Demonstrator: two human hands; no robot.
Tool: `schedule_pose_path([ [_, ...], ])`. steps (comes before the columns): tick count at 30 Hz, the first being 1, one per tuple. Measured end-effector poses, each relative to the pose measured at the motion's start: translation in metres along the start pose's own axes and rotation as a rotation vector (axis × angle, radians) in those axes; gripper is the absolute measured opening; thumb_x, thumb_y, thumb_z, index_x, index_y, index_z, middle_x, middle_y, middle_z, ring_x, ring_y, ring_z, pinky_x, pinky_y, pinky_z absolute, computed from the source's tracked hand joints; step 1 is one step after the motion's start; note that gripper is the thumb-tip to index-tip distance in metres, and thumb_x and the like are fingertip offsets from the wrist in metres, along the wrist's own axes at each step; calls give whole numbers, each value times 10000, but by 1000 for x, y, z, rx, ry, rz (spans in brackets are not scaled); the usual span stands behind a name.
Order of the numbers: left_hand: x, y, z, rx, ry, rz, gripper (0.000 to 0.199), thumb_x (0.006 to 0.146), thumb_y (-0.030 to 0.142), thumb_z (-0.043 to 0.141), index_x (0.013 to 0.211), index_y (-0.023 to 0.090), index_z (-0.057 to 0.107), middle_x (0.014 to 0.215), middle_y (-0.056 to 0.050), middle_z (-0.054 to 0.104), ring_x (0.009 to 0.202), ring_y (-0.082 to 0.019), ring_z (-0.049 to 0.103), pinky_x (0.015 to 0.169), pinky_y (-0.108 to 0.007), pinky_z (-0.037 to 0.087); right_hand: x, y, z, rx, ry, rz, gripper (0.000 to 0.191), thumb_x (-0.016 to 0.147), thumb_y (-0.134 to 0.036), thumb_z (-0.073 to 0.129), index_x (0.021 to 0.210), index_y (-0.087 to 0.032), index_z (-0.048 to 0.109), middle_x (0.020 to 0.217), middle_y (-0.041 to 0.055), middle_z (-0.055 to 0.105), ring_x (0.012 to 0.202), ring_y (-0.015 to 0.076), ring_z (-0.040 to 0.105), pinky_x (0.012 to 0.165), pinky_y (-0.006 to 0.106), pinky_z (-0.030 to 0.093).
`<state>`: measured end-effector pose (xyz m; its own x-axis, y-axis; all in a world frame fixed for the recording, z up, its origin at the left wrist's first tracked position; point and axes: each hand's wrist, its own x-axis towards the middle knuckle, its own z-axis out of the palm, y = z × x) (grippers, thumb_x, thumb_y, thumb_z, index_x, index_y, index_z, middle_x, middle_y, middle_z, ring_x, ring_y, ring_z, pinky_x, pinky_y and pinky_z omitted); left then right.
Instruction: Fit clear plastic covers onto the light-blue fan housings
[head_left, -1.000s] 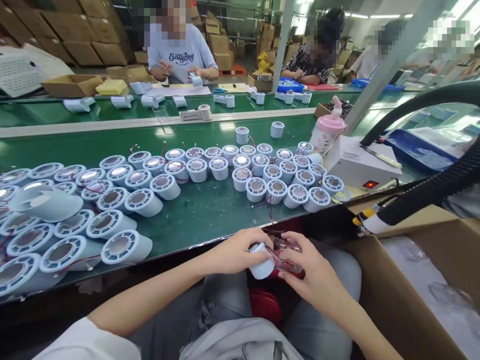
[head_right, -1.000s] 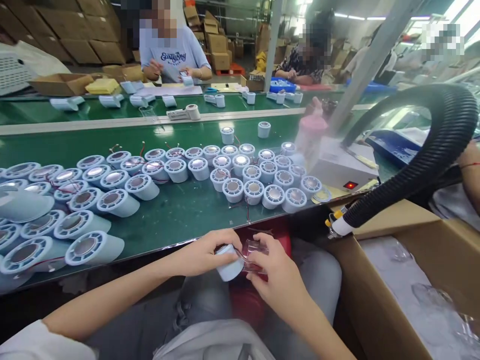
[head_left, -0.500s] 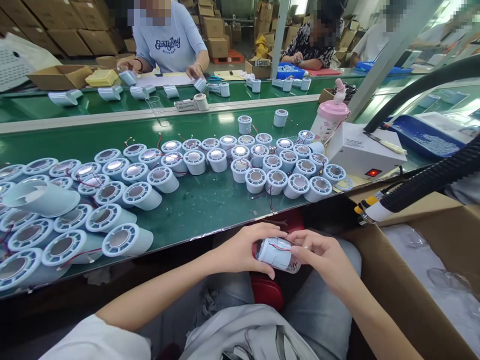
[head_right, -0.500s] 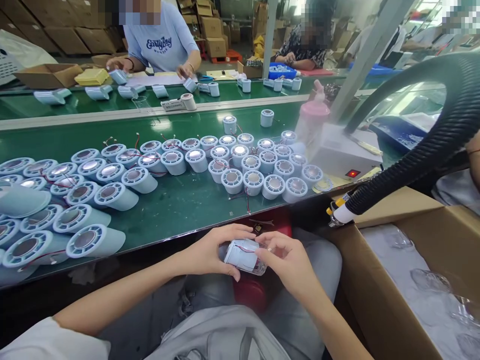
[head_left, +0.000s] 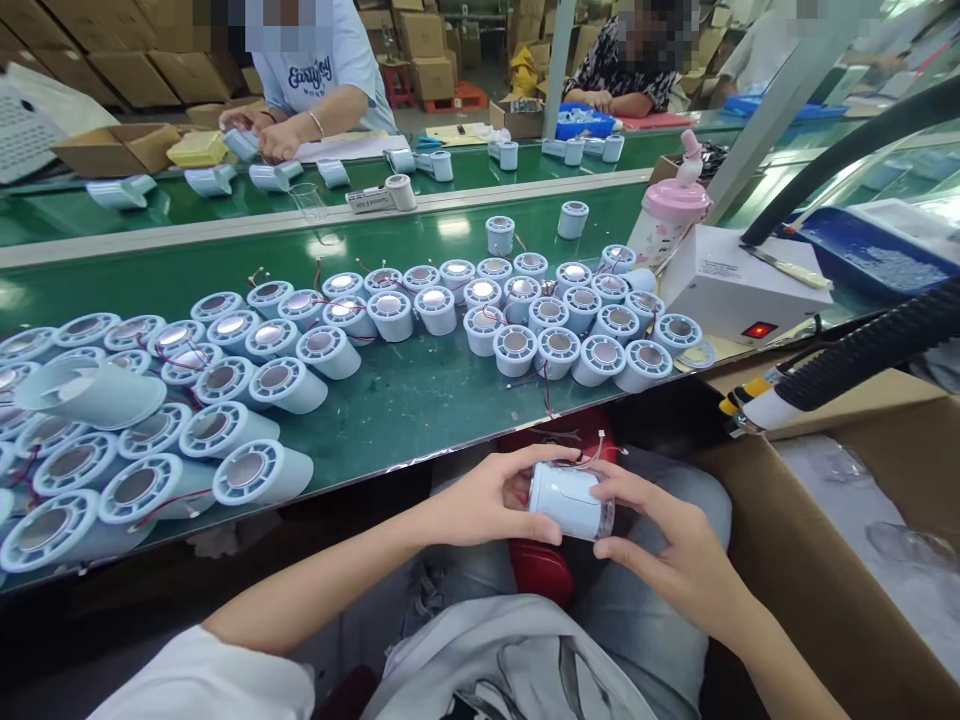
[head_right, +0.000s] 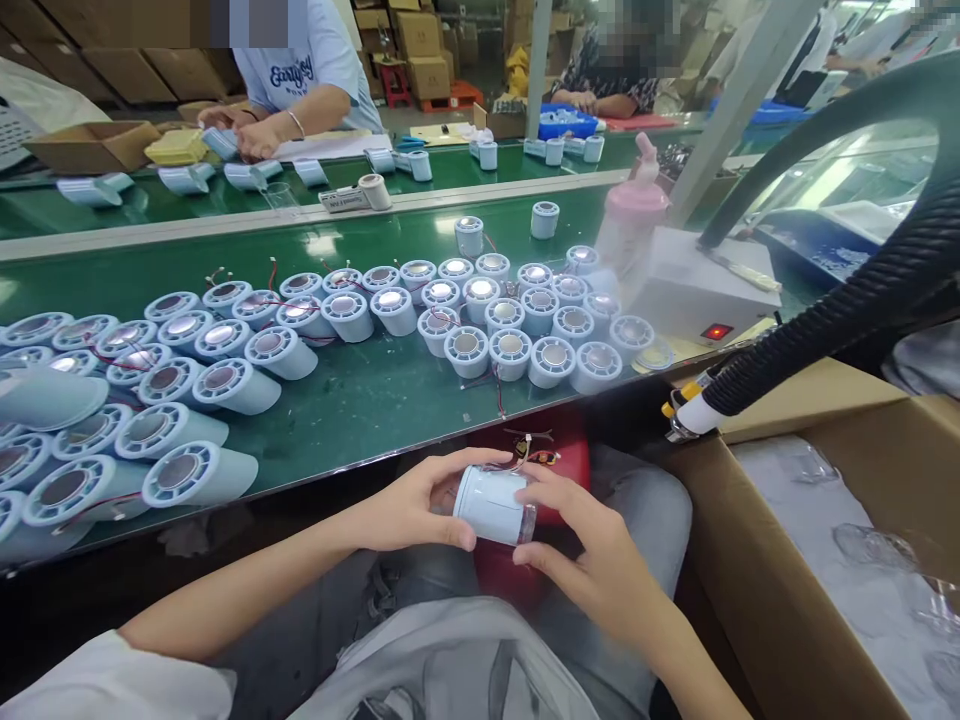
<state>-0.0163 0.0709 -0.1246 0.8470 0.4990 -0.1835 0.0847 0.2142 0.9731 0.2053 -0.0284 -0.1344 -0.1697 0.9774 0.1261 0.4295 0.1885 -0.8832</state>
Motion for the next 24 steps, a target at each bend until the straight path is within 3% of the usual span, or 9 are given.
schedule_pose_path([
  [5, -5, 11, 1, 205, 4, 113, 752, 674, 275, 820, 1353, 293, 496, 1365, -92, 533, 1197, -273, 551, 926, -352, 501, 1, -5, -3, 230, -59, 149, 289, 865, -323, 682, 1130, -315, 564, 1323, 20, 570, 1066, 189, 625, 879, 273, 527],
  [9, -5, 12, 0, 311, 3, 234, 761, 659, 224, 829, 1345, 301, 509, 1356, -77, 554, 1234, -253, 533, 1017, -361, 446, 2, -7, -4, 357, -68, 209, 301, 865, -354, 684, 1140, -308, 572, 1249, 25, 586, 1060, 185, 615, 855, 252, 530],
  [19, -5, 14, -2, 434, -9, 324, 781, 661, 222, 829, 1364, 270, 493, 1392, -82, 532, 1285, -234, 492, 1094, -354, 363, 7, -8, -2, 635, -81, 312, 310, 876, -421, 663, 1128, -274, 559, 1113, 22, 631, 979, 153, 594, 816, 229, 508],
  [24, -5, 13, -3, 439, -15, 342, 789, 656, 207, 831, 1363, 272, 490, 1397, -75, 527, 1294, -226, 484, 1101, -344, 357, 9, -10, 1, 729, -56, 395, 336, 851, -492, 668, 1057, -245, 571, 931, -5, 656, 792, 109, 592, 659, 179, 515],
])
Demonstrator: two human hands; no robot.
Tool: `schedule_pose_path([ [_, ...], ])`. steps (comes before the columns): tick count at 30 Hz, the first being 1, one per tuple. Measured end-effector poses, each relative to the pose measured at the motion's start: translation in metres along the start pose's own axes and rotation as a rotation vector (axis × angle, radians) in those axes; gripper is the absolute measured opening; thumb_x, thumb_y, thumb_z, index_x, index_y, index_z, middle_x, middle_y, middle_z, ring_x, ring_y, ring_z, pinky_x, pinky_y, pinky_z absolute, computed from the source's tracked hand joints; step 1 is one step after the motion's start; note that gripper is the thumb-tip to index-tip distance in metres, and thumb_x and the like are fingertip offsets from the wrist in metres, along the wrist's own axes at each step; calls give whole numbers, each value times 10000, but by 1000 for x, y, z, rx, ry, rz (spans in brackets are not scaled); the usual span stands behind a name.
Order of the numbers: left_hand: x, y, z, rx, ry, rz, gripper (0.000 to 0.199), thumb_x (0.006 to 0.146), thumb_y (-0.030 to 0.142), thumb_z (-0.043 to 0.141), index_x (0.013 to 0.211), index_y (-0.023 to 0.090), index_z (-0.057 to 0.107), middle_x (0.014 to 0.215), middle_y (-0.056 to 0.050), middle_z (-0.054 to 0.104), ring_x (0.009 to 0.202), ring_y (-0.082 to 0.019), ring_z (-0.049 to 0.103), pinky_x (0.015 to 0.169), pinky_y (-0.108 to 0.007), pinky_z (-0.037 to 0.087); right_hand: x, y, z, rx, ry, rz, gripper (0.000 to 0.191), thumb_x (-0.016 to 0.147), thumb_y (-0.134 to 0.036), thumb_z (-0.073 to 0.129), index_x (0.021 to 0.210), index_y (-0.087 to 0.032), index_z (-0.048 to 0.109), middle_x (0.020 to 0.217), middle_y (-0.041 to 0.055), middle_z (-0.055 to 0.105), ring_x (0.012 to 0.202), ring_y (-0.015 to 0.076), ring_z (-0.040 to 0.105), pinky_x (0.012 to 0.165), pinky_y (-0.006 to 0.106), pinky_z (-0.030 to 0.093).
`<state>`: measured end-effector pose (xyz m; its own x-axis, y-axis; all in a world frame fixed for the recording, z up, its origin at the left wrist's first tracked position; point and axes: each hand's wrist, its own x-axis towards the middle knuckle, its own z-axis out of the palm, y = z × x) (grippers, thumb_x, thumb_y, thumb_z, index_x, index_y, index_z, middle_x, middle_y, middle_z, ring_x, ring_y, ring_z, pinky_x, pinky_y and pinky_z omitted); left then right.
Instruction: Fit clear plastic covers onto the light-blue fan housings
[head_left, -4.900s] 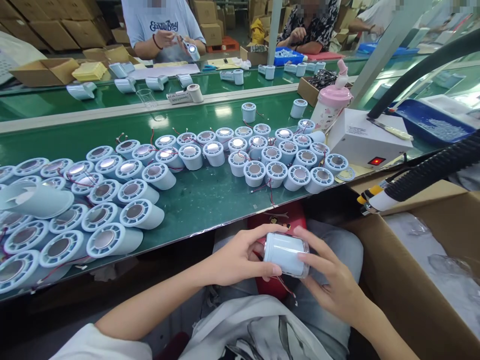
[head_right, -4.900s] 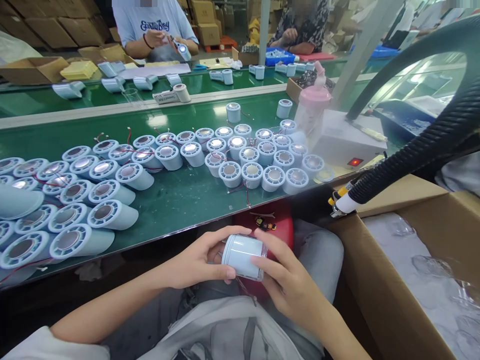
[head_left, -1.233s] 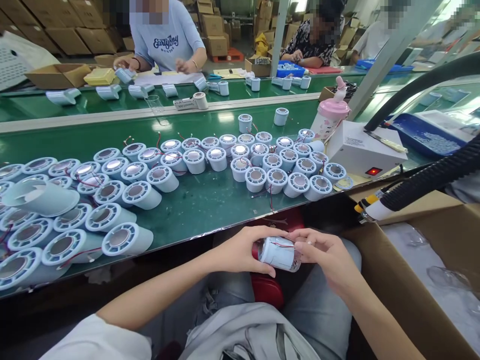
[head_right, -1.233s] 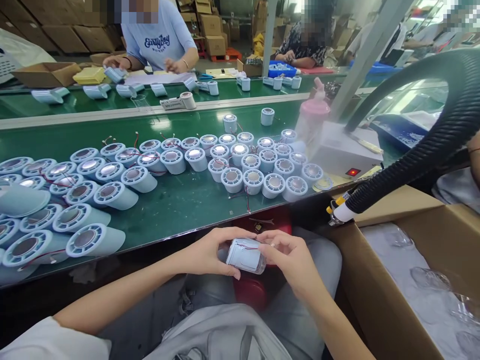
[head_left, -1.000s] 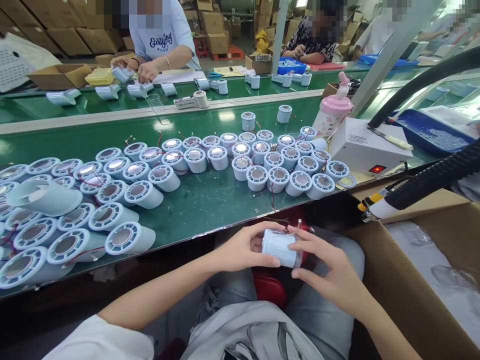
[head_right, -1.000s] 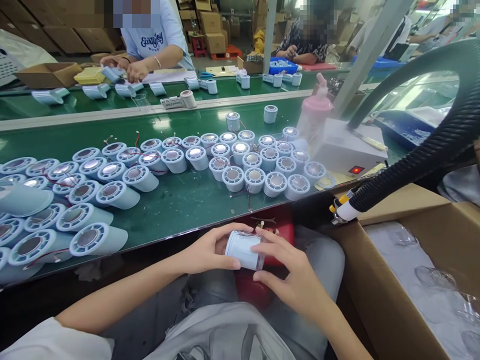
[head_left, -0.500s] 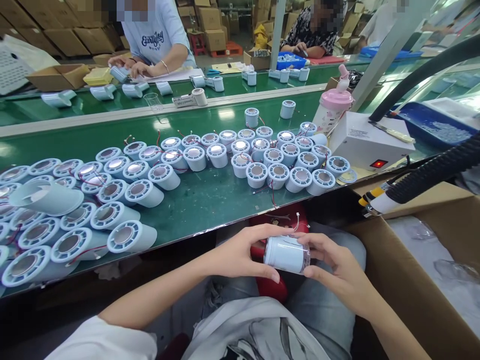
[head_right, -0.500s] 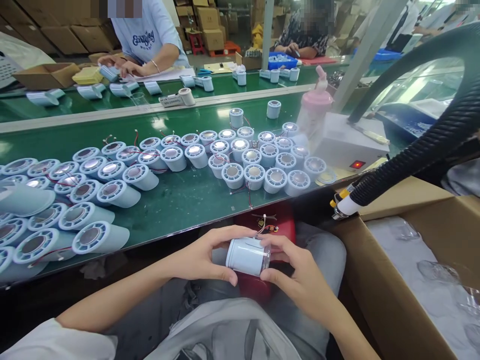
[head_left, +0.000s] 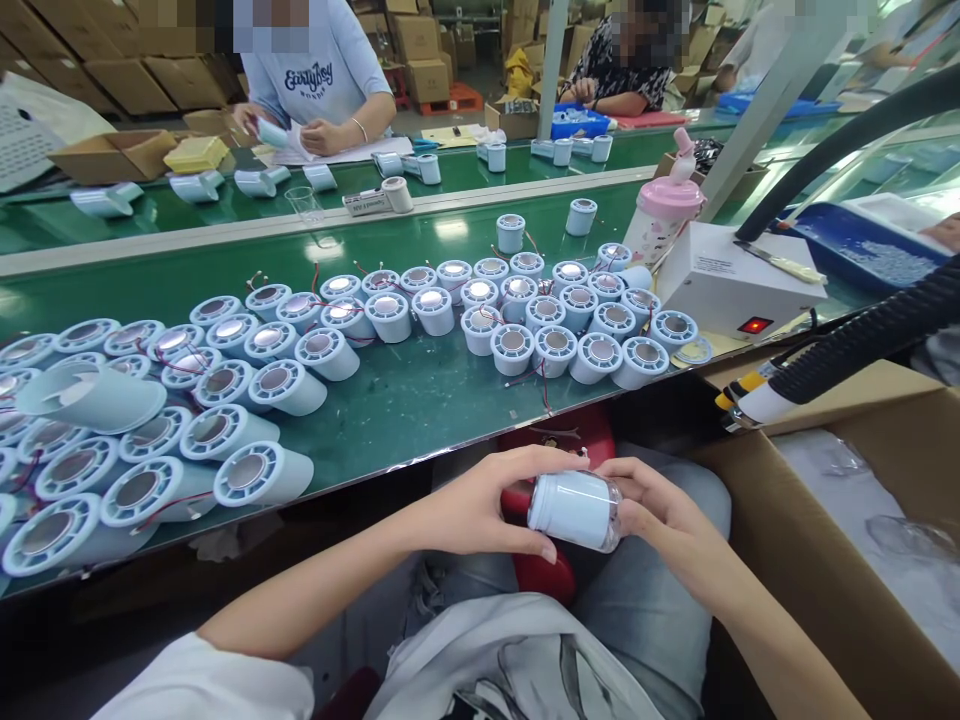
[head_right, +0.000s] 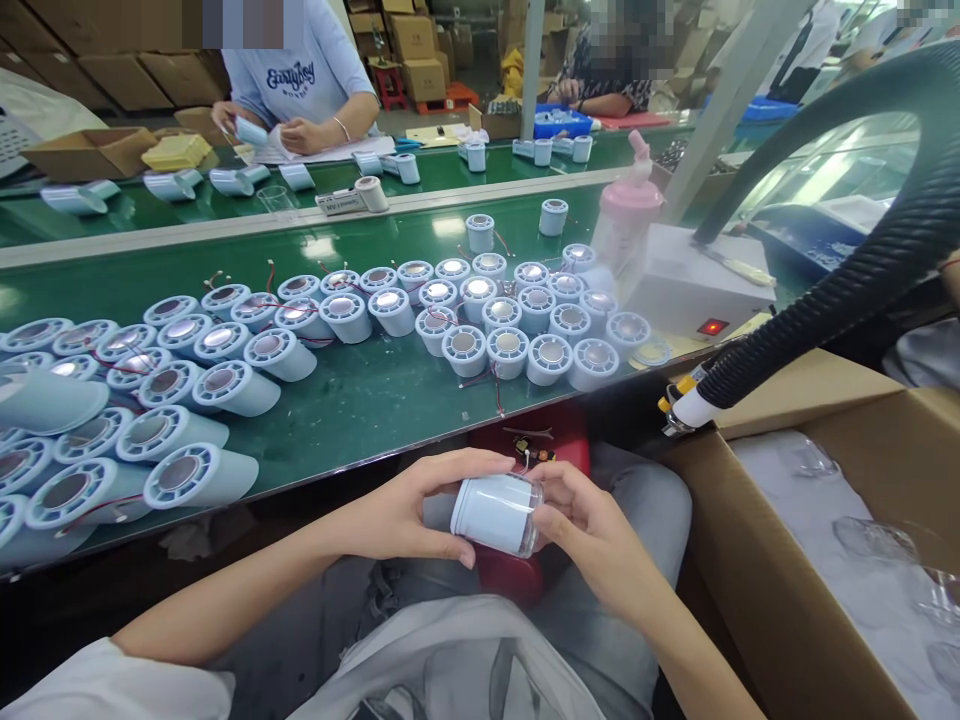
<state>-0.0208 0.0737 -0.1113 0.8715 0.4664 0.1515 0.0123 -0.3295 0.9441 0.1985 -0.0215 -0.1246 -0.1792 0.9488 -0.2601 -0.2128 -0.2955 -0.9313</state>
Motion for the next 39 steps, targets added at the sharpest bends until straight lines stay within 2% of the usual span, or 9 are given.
schedule_pose_path([
  [4, 0, 0, 0, -6, -1, 14, 786, 658, 194, 828, 1364, 273, 489, 1395, -77, 528, 1293, -227, 485, 1095, -342, 369, 3, 4, 0, 34, 41, 68, 373, 852, -537, 642, 1014, -211, 560, 791, -22, 612, 647, 98, 586, 591, 202, 531],
  [9, 0, -1, 0, -20, 3, 17, 781, 653, 178, 828, 1356, 262, 499, 1395, -85, 529, 1301, -231, 480, 1081, -342, 389, 7, 9, 0, 68, 35, 108, 407, 876, -565, 586, 1028, -191, 529, 759, -19, 591, 589, 108, 598, 550, 230, 549],
  [17, 2, -2, 1, -50, -3, 38, 789, 641, 159, 832, 1352, 268, 508, 1400, -89, 526, 1314, -238, 466, 1113, -368, 357, 9, 10, 7, 118, 69, 167, 500, 856, -646, 533, 1014, -173, 496, 623, -5, 613, 494, 144, 610, 404, 195, 469],
  [20, 1, -2, 3, -114, 15, -34, 824, 633, 180, 840, 1371, 271, 485, 1413, -114, 507, 1314, -268, 467, 1105, -417, 370, 6, 8, 8, 78, 59, 113, 430, 878, -604, 539, 995, -192, 495, 661, -22, 598, 507, 126, 597, 449, 206, 482],
  [23, -1, 0, 5, -279, 11, -137, 891, 643, 193, 836, 1418, 294, 408, 1432, -129, 480, 1302, -273, 485, 1054, -418, 432, 0, 4, 9, 13, 44, -2, 326, 905, -528, 559, 995, -218, 512, 769, -28, 584, 583, 102, 574, 544, 213, 501],
  [26, -2, 3, 7, -397, -12, -174, 878, 655, 192, 830, 1417, 299, 405, 1430, -130, 480, 1288, -274, 501, 1024, -405, 462, -7, 0, 9, -92, 41, -118, 280, 909, -486, 576, 1038, -240, 534, 860, -4, 600, 703, 127, 575, 604, 219, 495],
  [30, -3, 10, 7, -394, -19, -199, 875, 627, 193, 847, 1395, 284, 437, 1410, -127, 499, 1264, -284, 519, 1021, -415, 465, -15, -5, 9, -237, 13, -192, 274, 892, -429, 625, 1104, -272, 549, 974, 15, 614, 853, 164, 585, 698, 230, 497],
  [35, -4, 14, 7, -384, -44, -212, 878, 621, 190, 851, 1389, 286, 436, 1400, -126, 500, 1263, -289, 514, 997, -404, 484, -18, -10, 12, -254, 44, -168, 297, 882, -467, 621, 1094, -270, 554, 973, 18, 621, 836, 167, 580, 677, 223, 493],
  [39, -5, 14, 6, -378, -43, -192, 854, 609, 170, 855, 1362, 288, 471, 1388, -113, 512, 1235, -268, 538, 1015, -400, 470, -15, -10, 15, -155, 43, -94, 298, 893, -508, 585, 1030, -247, 543, 858, 5, 622, 676, 137, 569, 584, 220, 487],
])
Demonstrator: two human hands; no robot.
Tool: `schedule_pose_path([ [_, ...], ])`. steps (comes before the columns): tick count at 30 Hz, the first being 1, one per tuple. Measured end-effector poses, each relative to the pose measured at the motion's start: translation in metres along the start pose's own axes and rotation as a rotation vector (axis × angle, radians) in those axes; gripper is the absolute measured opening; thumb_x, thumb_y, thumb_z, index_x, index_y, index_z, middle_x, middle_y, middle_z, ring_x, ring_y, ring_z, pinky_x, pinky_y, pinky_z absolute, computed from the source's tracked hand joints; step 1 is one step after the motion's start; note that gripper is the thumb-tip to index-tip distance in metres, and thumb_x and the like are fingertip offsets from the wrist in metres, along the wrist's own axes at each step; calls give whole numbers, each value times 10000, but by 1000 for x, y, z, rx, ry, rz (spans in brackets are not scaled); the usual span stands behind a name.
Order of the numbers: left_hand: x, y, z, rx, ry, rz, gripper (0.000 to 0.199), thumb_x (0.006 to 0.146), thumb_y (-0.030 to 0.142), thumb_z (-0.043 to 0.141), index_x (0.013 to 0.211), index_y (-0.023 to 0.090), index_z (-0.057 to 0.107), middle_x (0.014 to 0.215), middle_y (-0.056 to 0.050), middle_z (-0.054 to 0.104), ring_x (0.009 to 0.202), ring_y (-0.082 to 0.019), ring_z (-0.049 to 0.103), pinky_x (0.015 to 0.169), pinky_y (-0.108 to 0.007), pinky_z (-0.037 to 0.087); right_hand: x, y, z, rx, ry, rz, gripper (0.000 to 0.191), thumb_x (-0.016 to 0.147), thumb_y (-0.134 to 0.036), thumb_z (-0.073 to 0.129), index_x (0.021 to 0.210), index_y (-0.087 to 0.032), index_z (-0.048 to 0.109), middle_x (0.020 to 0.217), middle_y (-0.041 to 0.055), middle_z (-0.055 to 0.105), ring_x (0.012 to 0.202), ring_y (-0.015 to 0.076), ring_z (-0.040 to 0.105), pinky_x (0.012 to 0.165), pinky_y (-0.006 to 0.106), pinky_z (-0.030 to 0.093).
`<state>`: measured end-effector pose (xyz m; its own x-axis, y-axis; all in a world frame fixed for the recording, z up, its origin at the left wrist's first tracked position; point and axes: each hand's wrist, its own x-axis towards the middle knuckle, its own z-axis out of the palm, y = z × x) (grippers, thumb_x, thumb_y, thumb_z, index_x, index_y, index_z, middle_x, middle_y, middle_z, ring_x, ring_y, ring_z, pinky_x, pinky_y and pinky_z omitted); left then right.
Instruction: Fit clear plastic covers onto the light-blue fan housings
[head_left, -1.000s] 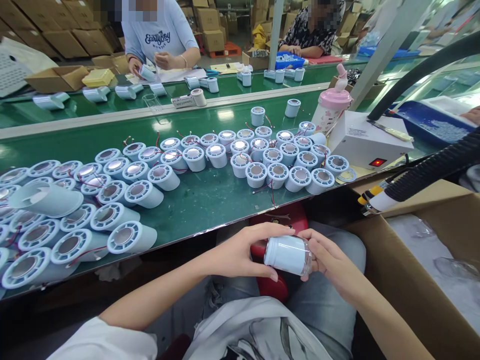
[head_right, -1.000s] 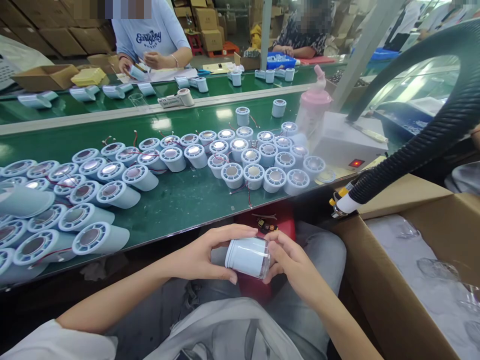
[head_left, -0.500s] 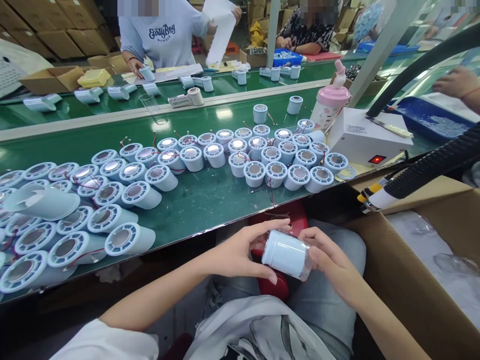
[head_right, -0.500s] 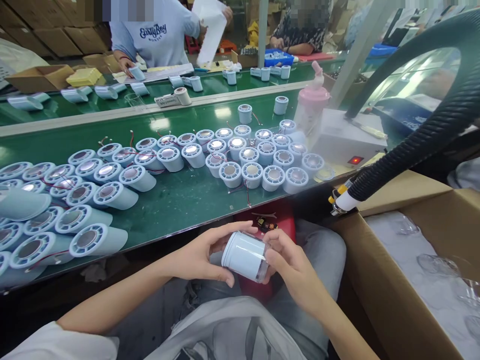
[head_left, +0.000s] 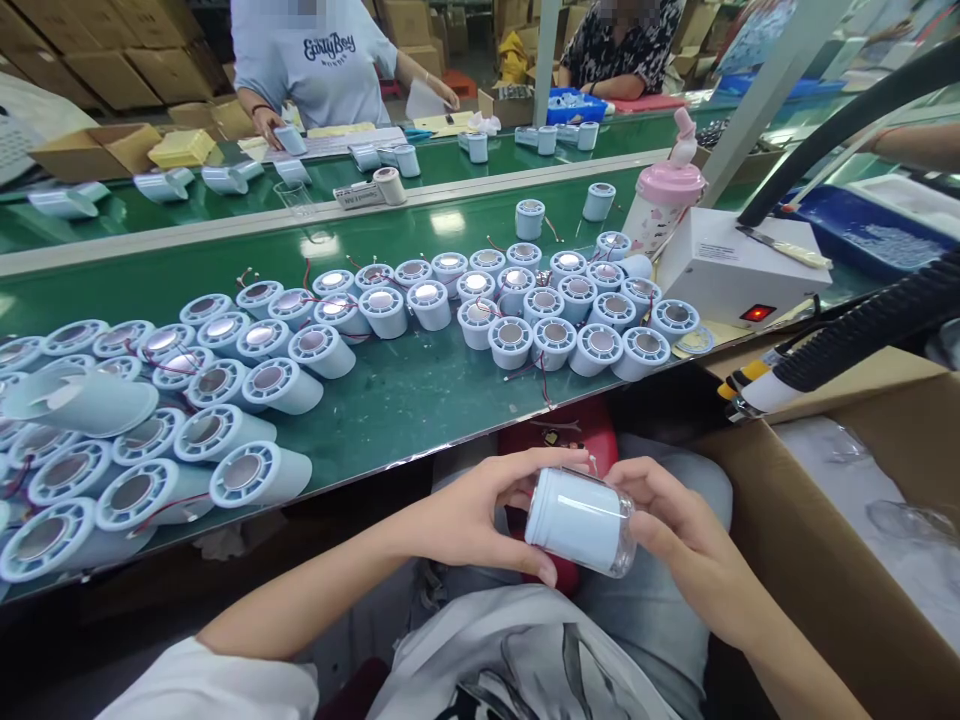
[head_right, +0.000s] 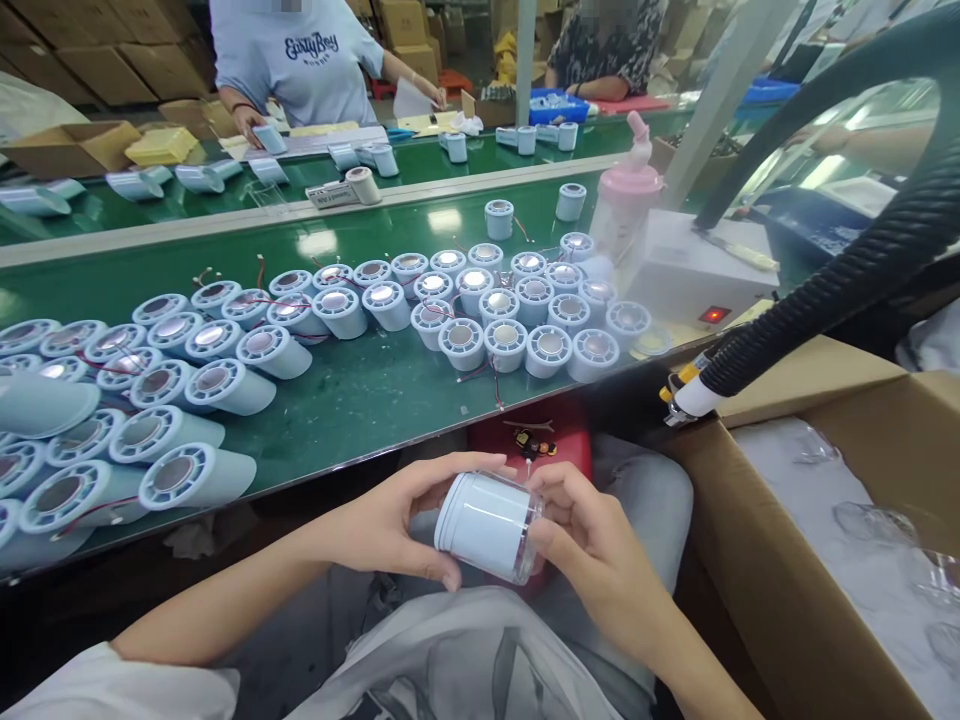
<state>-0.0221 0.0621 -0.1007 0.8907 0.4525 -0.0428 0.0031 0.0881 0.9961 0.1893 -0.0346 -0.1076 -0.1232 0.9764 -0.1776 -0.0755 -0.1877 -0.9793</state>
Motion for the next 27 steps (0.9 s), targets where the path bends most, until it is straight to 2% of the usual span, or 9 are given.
schedule_pose_path([
  [3, -1, 0, 0, 4, 7, 7, 835, 616, 166, 849, 1356, 282, 481, 1383, -113, 519, 1238, -265, 538, 1028, -401, 458, 3, 2, 2, 95, -18, 51, 322, 895, -533, 566, 985, -226, 528, 769, -13, 596, 566, 115, 551, 519, 218, 487],
  [10, -3, 0, 1, 43, 48, 6, 733, 691, 223, 805, 1350, 245, 486, 1358, -125, 540, 1208, -251, 562, 1003, -385, 477, 5, 8, 0, 138, 34, 133, 355, 888, -555, 558, 983, -217, 511, 690, -32, 570, 525, 117, 571, 501, 220, 491],
  [17, 0, -1, 0, 389, 135, 234, 679, 669, 266, 823, 1294, 262, 558, 1385, -106, 539, 1274, -270, 509, 1094, -414, 378, 5, 11, -3, 149, 110, 188, 387, 856, -581, 566, 932, -203, 529, 623, -36, 533, 455, 110, 524, 397, 188, 446],
  [21, -1, -3, 0, 452, 171, 287, 589, 715, 307, 792, 1262, 252, 582, 1327, -106, 583, 1206, -253, 560, 1040, -376, 427, 3, 12, -10, 40, 191, 138, 352, 866, -552, 561, 954, -211, 553, 607, -31, 537, 444, 107, 494, 393, 185, 438],
  [24, -3, -2, 1, 482, 196, 316, 485, 757, 333, 752, 1213, 242, 613, 1246, -107, 608, 1114, -236, 598, 970, -353, 473, 2, 11, -13, 120, 191, 139, 367, 839, -572, 580, 941, -220, 552, 639, -12, 567, 454, 116, 469, 378, 197, 441],
  [27, -5, 1, 2, 542, 151, 307, 373, 816, 341, 690, 1177, 254, 646, 1216, -107, 580, 1094, -226, 588, 946, -350, 489, 1, 10, -12, 197, 170, 172, 401, 809, -606, 594, 914, -221, 548, 664, 1, 593, 445, 113, 456, 358, 199, 428],
])
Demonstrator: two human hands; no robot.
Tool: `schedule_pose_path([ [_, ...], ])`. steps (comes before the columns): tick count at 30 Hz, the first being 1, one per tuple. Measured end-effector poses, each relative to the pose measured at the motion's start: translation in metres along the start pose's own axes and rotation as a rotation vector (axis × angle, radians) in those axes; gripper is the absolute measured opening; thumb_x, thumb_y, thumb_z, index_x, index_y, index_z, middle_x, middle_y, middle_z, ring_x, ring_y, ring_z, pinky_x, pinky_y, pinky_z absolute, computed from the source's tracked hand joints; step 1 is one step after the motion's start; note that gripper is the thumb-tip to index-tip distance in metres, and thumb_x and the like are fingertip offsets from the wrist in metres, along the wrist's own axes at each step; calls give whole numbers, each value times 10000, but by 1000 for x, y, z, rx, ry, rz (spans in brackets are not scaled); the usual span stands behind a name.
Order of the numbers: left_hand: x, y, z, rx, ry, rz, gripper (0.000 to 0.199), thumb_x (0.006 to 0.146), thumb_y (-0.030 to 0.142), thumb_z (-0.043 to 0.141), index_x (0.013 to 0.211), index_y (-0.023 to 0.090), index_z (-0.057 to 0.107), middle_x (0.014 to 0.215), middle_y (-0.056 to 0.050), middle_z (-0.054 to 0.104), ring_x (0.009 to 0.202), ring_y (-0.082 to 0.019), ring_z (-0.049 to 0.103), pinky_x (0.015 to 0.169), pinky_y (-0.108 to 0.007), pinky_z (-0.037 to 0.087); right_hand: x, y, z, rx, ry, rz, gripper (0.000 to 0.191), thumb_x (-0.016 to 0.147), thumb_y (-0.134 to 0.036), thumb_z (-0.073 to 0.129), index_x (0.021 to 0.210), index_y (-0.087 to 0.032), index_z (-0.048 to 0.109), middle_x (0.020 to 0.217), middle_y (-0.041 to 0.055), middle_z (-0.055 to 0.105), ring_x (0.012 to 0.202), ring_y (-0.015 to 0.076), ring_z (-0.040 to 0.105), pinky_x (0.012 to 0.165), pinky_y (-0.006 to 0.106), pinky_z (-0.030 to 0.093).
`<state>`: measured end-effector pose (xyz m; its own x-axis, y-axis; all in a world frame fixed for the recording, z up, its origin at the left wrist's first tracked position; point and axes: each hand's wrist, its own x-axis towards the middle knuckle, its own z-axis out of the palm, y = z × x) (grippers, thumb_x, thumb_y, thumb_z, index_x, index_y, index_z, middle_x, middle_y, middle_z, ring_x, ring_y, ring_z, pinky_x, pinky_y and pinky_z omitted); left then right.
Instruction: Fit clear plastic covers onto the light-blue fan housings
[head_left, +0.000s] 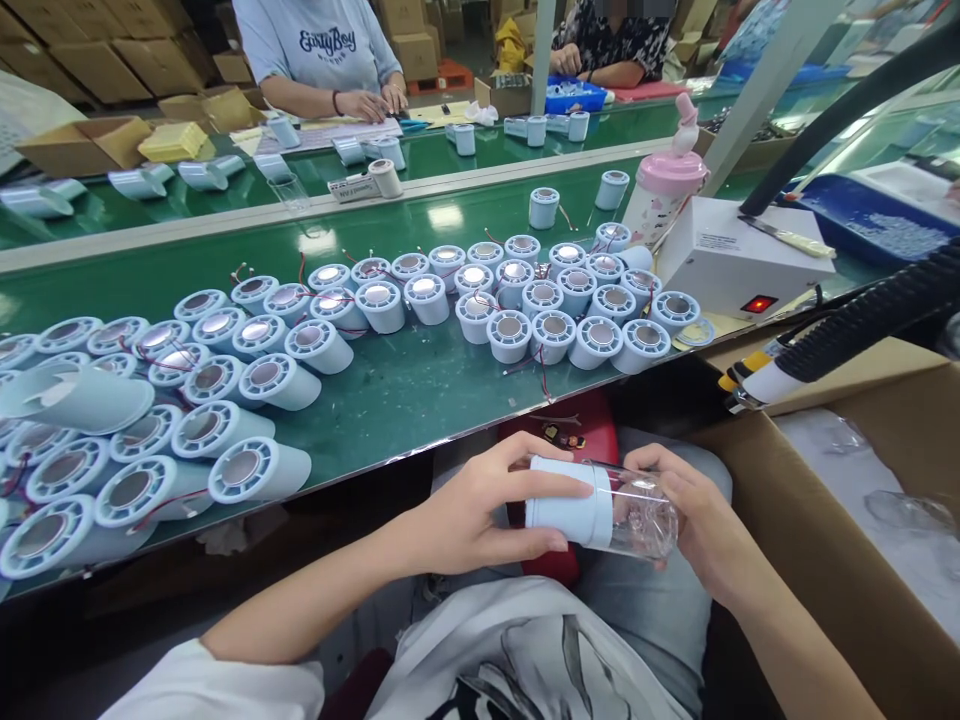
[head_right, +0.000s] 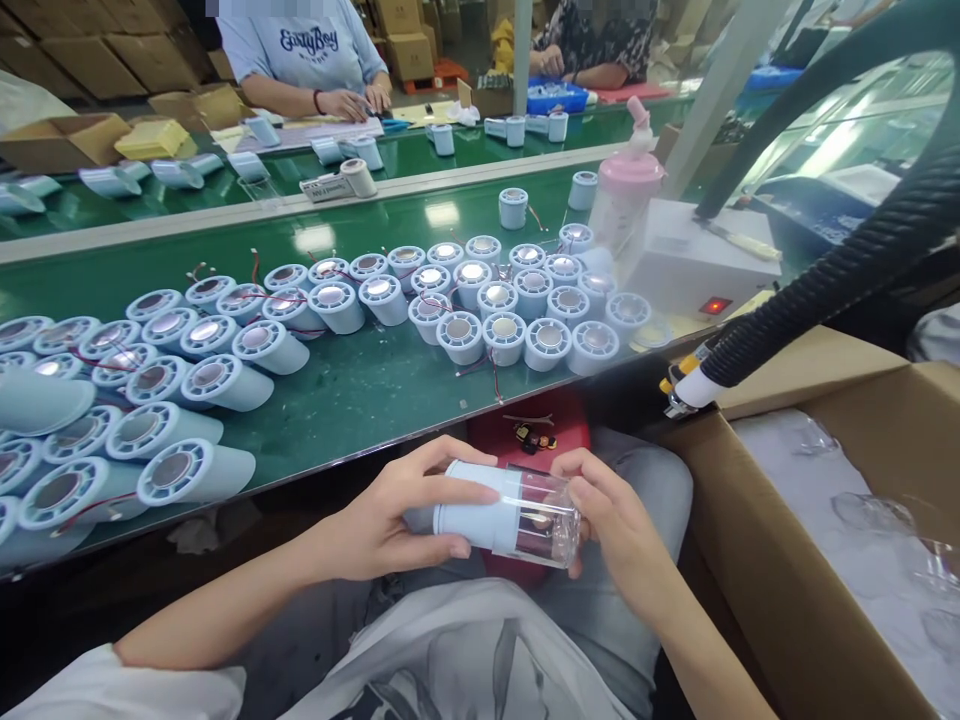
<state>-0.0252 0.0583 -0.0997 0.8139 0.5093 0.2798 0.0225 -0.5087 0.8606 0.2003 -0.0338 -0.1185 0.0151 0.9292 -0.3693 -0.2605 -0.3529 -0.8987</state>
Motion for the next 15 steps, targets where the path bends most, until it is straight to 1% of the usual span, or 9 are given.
schedule_pose_path([
  [4, -1, 5, -1, 15, -42, 8, 265, 872, 302, 624, 1129, 275, 683, 1255, -101, 522, 1106, -213, 570, 951, -341, 497, -1, -2, 4, 17, -3, 12, 437, 779, -640, 613, 890, -223, 544, 647, -6, 583, 461, 128, 489, 366, 208, 431],
  [8, -4, 9, 1, 4, -40, 56, 177, 855, 232, 645, 1012, 245, 726, 1253, -103, 491, 1068, -195, 579, 912, -305, 521, -3, -3, 5, 55, -19, 5, 425, 765, -616, 652, 866, -217, 551, 632, -25, 549, 453, 104, 459, 378, 189, 405],
  [10, -5, 10, 2, 8, -33, 76, 160, 846, 225, 657, 992, 232, 722, 1245, -105, 487, 1058, -191, 580, 895, -292, 526, -4, -2, 4, 71, -25, -4, 417, 763, -607, 662, 855, -212, 563, 633, -30, 524, 463, 89, 429, 389, 172, 382],
  [11, -5, 10, 2, 11, -23, 82, 194, 835, 240, 671, 1026, 232, 705, 1236, -109, 493, 1060, -195, 579, 898, -297, 525, -4, -2, 4, 72, -23, -5, 419, 760, -608, 666, 852, -211, 569, 631, -32, 508, 470, 86, 414, 393, 167, 373],
  [14, -5, 9, 1, 32, 3, 97, 411, 800, 295, 713, 1192, 237, 606, 1209, -118, 528, 1088, -213, 567, 934, -332, 507, -5, -1, 5, 67, -15, 3, 425, 752, -615, 670, 854, -213, 576, 628, -33, 478, 473, 91, 399, 386, 172, 368],
  [15, -5, 9, 1, 43, 5, 103, 445, 799, 301, 715, 1219, 235, 586, 1211, -122, 532, 1094, -215, 564, 940, -334, 504, -5, -2, 6, 74, -21, 4, 423, 755, -614, 668, 853, -213, 572, 627, -34, 479, 467, 92, 403, 383, 174, 372],
])
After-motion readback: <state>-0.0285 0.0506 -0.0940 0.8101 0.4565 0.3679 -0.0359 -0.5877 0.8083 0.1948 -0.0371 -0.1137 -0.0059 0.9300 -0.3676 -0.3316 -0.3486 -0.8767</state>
